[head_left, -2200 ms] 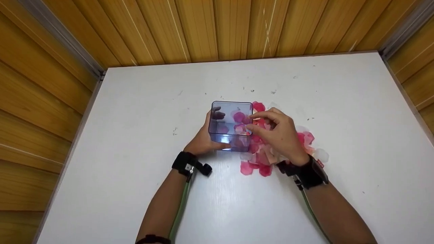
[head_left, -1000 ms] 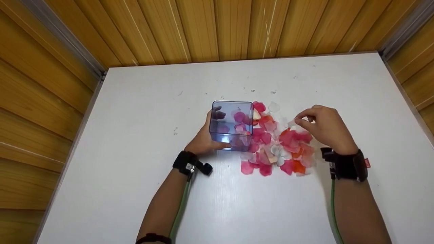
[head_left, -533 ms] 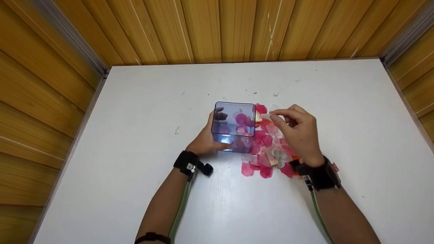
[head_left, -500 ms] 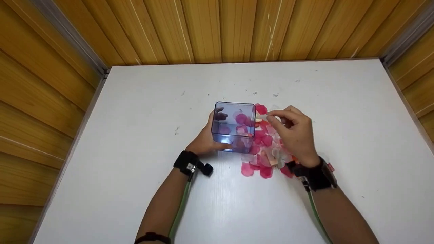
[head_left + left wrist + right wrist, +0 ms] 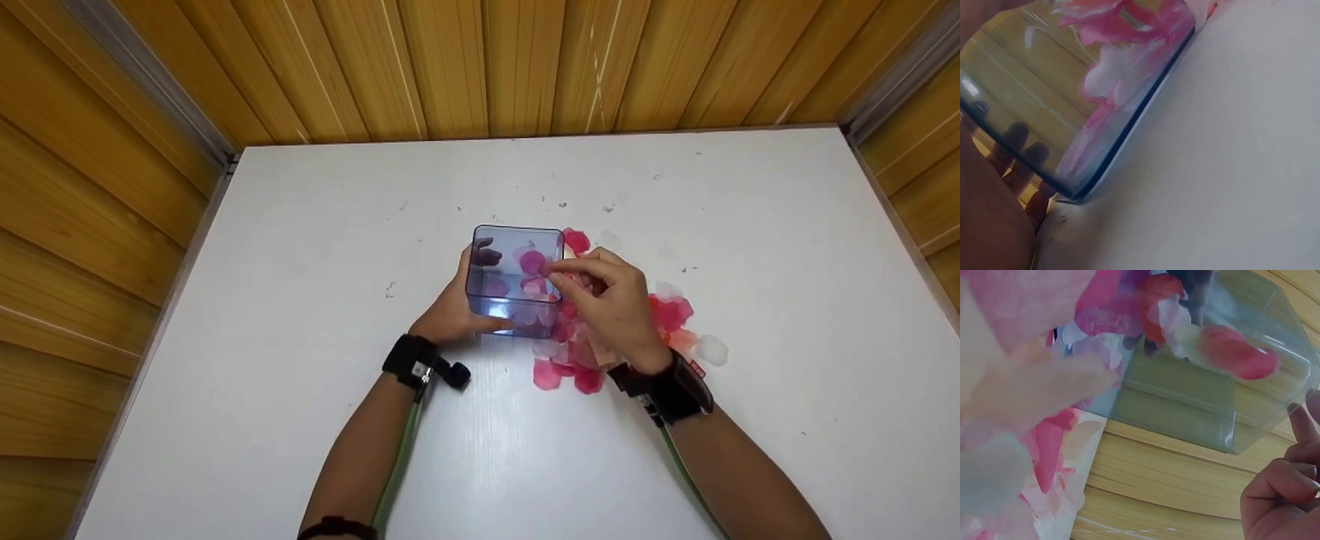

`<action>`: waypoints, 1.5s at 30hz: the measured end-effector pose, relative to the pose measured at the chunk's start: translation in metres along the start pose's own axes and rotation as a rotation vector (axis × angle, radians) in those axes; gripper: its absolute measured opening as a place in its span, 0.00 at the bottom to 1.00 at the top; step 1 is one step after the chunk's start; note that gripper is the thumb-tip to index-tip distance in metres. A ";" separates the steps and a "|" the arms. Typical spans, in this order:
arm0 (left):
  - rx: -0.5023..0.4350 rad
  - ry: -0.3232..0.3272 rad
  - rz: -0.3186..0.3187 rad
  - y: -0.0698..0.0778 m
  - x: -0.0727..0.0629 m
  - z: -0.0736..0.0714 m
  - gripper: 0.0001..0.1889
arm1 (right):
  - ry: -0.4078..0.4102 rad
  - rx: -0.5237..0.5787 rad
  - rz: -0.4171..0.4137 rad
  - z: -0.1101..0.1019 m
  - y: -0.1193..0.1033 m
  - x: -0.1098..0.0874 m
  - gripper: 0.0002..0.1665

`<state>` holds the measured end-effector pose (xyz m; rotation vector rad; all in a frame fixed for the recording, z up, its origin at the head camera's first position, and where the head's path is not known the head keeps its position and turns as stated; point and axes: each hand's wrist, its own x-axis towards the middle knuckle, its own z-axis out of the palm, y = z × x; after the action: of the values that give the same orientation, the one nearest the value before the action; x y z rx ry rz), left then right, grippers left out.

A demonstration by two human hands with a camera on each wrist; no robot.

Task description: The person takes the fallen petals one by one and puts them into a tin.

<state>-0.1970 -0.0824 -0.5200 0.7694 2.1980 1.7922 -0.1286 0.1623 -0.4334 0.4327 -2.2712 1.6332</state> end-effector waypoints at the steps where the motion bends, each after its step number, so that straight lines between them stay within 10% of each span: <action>1: 0.005 0.003 0.003 0.000 0.000 0.000 0.66 | 0.007 -0.006 -0.008 -0.002 0.000 0.001 0.09; 16: 0.005 -0.005 0.003 0.000 0.000 0.000 0.65 | 0.095 -0.479 0.088 -0.079 0.044 0.022 0.09; 29: -0.041 -0.005 -0.004 0.001 -0.002 0.000 0.64 | -0.269 -0.625 0.426 -0.097 0.080 0.018 0.15; 45: -0.040 -0.010 -0.008 0.000 0.000 0.000 0.65 | -0.374 -0.717 0.388 -0.096 0.078 0.017 0.09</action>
<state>-0.1971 -0.0828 -0.5200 0.7587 2.1492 1.8188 -0.1690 0.2758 -0.4643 0.1195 -3.1598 0.7854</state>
